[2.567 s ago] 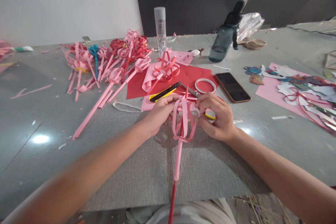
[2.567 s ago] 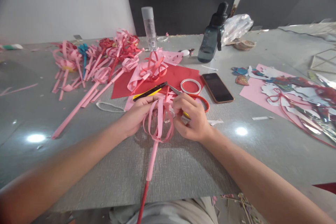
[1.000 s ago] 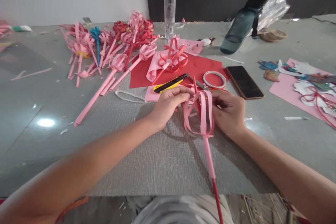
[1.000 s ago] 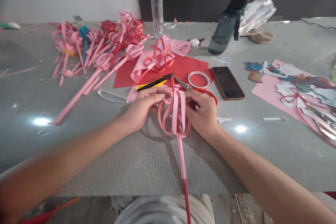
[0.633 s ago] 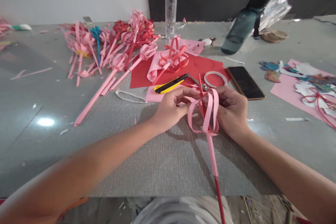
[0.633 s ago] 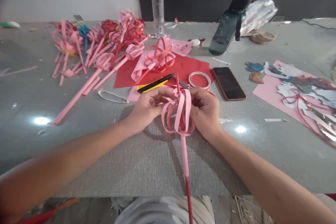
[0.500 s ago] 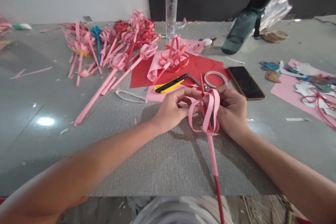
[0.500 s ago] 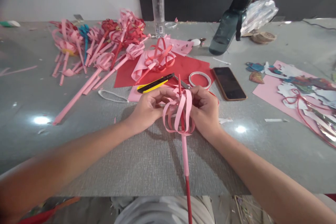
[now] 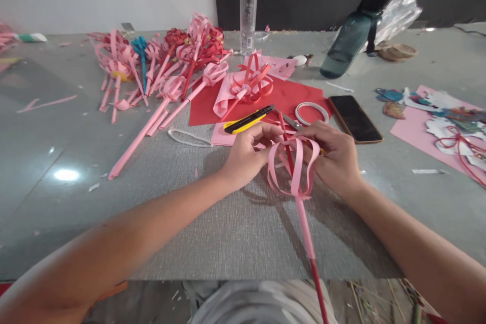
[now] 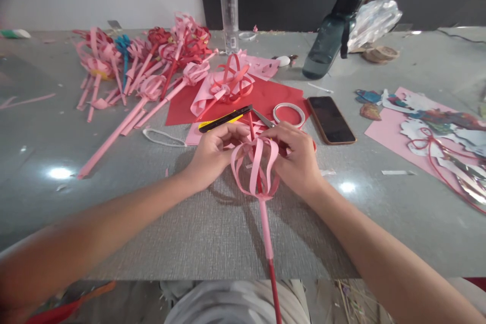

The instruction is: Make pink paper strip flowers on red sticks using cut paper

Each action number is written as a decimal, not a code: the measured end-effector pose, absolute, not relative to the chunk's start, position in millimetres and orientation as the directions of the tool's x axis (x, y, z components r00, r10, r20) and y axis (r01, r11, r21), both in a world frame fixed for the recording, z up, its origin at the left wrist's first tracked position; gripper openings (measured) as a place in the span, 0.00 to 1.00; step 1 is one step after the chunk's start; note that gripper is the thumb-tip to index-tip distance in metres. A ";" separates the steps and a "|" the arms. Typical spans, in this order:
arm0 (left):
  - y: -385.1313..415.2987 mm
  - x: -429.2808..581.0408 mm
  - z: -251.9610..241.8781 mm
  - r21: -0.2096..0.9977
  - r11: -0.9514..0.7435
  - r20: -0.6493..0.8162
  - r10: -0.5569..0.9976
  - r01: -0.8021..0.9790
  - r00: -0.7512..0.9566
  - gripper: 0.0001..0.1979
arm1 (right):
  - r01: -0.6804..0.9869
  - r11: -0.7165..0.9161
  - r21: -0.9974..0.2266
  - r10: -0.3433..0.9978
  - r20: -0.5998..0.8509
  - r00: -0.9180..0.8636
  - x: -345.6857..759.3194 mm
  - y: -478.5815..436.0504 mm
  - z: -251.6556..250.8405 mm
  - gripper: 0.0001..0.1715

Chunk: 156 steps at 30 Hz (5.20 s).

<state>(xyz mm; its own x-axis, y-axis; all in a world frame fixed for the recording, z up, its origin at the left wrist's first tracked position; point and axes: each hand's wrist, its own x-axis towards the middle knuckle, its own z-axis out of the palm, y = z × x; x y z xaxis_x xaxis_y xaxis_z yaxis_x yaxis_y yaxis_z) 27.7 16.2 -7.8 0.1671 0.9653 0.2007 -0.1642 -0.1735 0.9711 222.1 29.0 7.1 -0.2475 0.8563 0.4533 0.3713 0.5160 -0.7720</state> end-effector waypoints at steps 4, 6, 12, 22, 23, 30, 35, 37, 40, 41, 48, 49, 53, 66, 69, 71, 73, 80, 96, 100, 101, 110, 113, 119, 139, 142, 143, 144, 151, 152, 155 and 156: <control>16.8 28.0 -7.2 0.971 -0.190 0.212 0.966 -0.145 0.149 0.09 | 0.196 0.341 -0.919 0.926 0.291 -0.241 217.6 27.8 2.9 0.10; 17.2 28.4 -8.5 0.973 -0.193 0.211 0.966 -0.123 0.153 0.09 | 0.105 0.249 -0.963 0.948 0.220 -0.229 214.1 26.9 0.0 0.11; 16.8 28.1 -11.4 0.981 -0.175 0.189 0.951 -0.080 0.246 0.08 | -0.105 0.080 -0.991 0.989 0.091 -0.112 209.8 27.7 2.0 0.12; 16.9 29.8 -10.1 0.972 -0.173 0.203 0.959 -0.159 0.199 0.10 | -0.139 -0.063 -0.988 0.972 -0.030 -0.233 207.8 19.7 5.7 0.17; 16.9 30.1 -9.5 0.974 -0.160 0.190 0.963 -0.161 0.192 0.10 | -0.129 -0.064 -0.990 0.968 -0.030 -0.251 208.2 19.8 4.5 0.17; 16.1 31.6 -3.7 0.973 -0.027 0.063 0.986 -0.229 0.152 0.07 | 0.163 0.144 -0.976 0.939 0.082 -0.335 229.9 33.6 11.5 0.10; 17.4 31.5 -4.4 0.990 -0.060 0.077 0.989 -0.129 0.130 0.05 | 0.383 0.650 -0.656 0.759 0.577 -0.300 234.4 24.3 27.8 0.10; 17.3 31.8 -3.8 0.992 -0.102 0.111 0.985 -0.072 0.135 0.04 | 0.354 0.769 -0.533 0.639 0.636 -0.433 231.2 19.7 29.3 0.11; 16.2 32.2 -2.6 0.986 -0.169 0.169 0.975 -0.014 0.145 0.04 | 0.360 0.801 -0.479 0.598 0.598 -0.534 228.9 18.7 25.9 0.09; 15.7 32.3 -2.7 0.983 -0.186 0.183 0.973 0.006 0.143 0.04 | 0.373 0.798 -0.474 0.601 0.580 -0.549 229.6 19.9 24.2 0.08; 12.8 31.4 -7.7 0.966 -0.254 0.243 0.959 0.056 0.149 0.05 | 0.377 0.846 -0.376 0.532 0.622 -0.574 238.5 31.4 15.8 0.08; 12.4 31.1 -7.9 0.965 -0.257 0.246 0.957 0.058 0.152 0.05 | 0.379 0.853 -0.359 0.521 0.632 -0.574 238.7 31.9 14.3 0.09; 10.5 30.0 -6.8 0.956 -0.281 0.265 0.951 0.083 0.162 0.03 | 0.402 0.861 -0.311 0.499 0.668 -0.552 236.5 31.7 6.3 0.12; 9.2 29.5 -5.6 0.961 -0.272 0.263 0.952 0.039 0.157 0.02 | 0.500 0.823 -0.269 0.519 0.715 -0.469 225.9 25.8 -7.6 0.14; 9.5 29.8 -4.3 0.962 -0.271 0.263 0.951 0.027 0.161 0.02 | 0.510 0.807 -0.296 0.546 0.703 -0.455 223.5 25.9 -7.0 0.15; 10.1 29.9 -4.4 0.959 -0.282 0.275 0.947 0.023 0.163 0.02 | 0.521 0.798 -0.304 0.560 0.694 -0.453 221.8 26.2 -5.6 0.15; 10.9 29.9 -5.0 0.954 -0.300 0.291 0.942 0.026 0.167 0.03 | 0.536 0.787 -0.306 0.572 0.685 -0.451 220.5 26.2 -4.0 0.15; 14.0 30.5 -6.8 0.963 -0.268 0.262 0.952 0.019 0.160 0.04 | 0.565 0.775 -0.281 0.577 0.679 -0.453 218.0 24.7 -0.1 0.13; 12.1 31.7 -5.6 0.957 -0.287 0.268 0.934 0.049 0.238 0.07 | 0.554 0.770 -0.316 0.600 0.652 -0.464 218.8 27.0 -0.1 0.11; 12.6 31.2 -6.6 0.947 -0.319 0.298 0.924 0.050 0.239 0.10 | 0.560 0.771 -0.302 0.595 0.654 -0.467 218.9 27.2 1.0 0.09; 12.7 31.0 -6.8 0.945 -0.324 0.303 0.923 0.051 0.239 0.11 | 0.563 0.770 -0.301 0.597 0.651 -0.468 218.8 27.2 1.0 0.09; 13.4 29.2 -8.0 0.932 -0.357 0.330 0.909 0.068 0.253 0.13 | 0.576 0.764 -0.291 0.602 0.644 -0.472 218.7 27.6 0.1 0.08; 13.3 29.3 -7.7 0.929 -0.362 0.332 0.909 0.082 0.254 0.12 | 0.588 0.749 -0.304 0.622 0.628 -0.468 218.9 27.6 0.3 0.07; 11.4 29.2 -8.2 0.911 -0.396 0.359 0.898 0.112 0.255 0.13 | 0.603 0.750 -0.270 0.604 0.651 -0.460 218.7 27.3 0.4 0.06; 7.7 30.6 -4.0 0.907 -0.408 0.372 0.892 0.104 0.257 0.14 | 0.606 0.767 -0.210 0.560 0.680 -0.473 218.7 26.9 0.8 0.06; 7.2 31.2 -3.3 0.911 -0.401 0.366 0.895 0.099 0.256 0.12 | 0.603 0.773 -0.197 0.549 0.684 -0.480 218.9 27.5 -0.1 0.05; 7.2 31.3 -3.1 0.913 -0.397 0.363 0.896 0.096 0.256 0.12 | 0.599 0.776 -0.197 0.547 0.684 -0.483 218.9 27.8 -0.5 0.05; 7.3 31.4 -3.0 0.914 -0.394 0.361 0.897 0.092 0.256 0.12 | 0.595 0.779 -0.198 0.545 0.684 -0.485 218.9 28.1 -0.9 0.05; 8.3 31.3 -3.2 0.912 -0.402 0.372 0.894 0.078 0.249 0.12 | 0.562 0.802 -0.203 0.524 0.689 -0.500 220.3 29.4 -2.3 0.06; 8.4 31.3 -3.6 0.915 -0.397 0.369 0.896 0.073 0.245 0.11 | 0.558 0.806 -0.197 0.516 0.696 -0.500 220.5 29.4 -2.4 0.06; 8.6 31.2 -4.9 0.929 -0.367 0.345 0.908 0.056 0.237 0.11 | 0.548 0.819 -0.172 0.484 0.720 -0.497 220.4 29.3 -2.9 0.06; 8.6 31.1 -5.1 0.933 -0.356 0.335 0.912 0.050 0.238 0.11 | 0.546 0.822 -0.161 0.473 0.727 -0.497 220.2 29.4 -3.1 0.06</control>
<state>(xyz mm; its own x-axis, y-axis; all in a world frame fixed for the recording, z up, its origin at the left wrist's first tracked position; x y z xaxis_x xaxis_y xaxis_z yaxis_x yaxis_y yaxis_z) 31.1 8.6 -5.1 0.2377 0.9117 0.3351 0.0505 -0.3561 0.9331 220.2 29.4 -3.1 -0.4970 0.4733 0.7273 0.5464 0.8218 -0.1614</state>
